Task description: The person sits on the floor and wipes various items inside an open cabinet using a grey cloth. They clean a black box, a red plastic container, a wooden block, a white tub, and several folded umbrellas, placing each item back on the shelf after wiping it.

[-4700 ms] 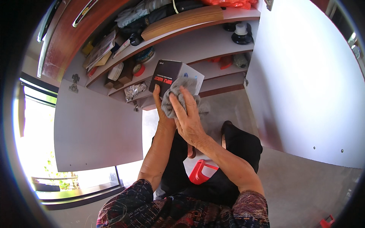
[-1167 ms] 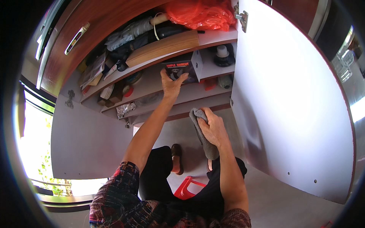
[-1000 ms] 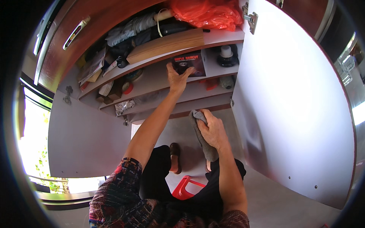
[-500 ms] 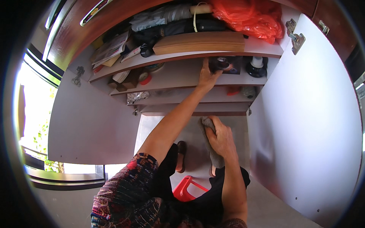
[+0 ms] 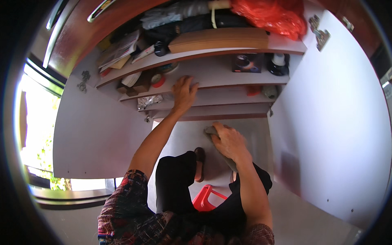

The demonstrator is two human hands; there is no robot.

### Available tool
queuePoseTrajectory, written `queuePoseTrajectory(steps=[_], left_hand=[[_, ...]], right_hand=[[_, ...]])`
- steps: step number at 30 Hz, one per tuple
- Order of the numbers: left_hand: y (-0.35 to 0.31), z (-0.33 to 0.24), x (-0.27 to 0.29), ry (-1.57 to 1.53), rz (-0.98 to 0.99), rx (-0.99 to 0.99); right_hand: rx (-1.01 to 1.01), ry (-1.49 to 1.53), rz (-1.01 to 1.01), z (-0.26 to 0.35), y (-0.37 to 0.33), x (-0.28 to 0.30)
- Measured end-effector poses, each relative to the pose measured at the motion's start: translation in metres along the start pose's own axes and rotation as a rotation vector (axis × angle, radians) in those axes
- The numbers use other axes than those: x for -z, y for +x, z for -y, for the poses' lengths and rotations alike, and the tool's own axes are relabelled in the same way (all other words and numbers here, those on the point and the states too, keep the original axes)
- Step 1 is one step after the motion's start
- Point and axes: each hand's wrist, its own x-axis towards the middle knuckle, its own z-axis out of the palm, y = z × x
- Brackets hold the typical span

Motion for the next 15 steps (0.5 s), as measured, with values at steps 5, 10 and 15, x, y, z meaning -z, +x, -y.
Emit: queuePoseTrajectory(steps=[5,10,15], left_hand=[[-0.017,-0.003,0.002,0.076,-0.06,-0.2],[-0.056,-0.053,-0.004,-0.157,0.096,-0.454],[-0.068,-0.082,-0.066,-0.361,0.602,-0.394]], right_hand=[[0.035,-0.088,0.156,0.001,-0.003,-0.009],[0.056,-0.184,0.078,-0.02,-0.013,-0.016],[-0.046,-0.304,0.105,-0.023,-0.017,-0.011]])
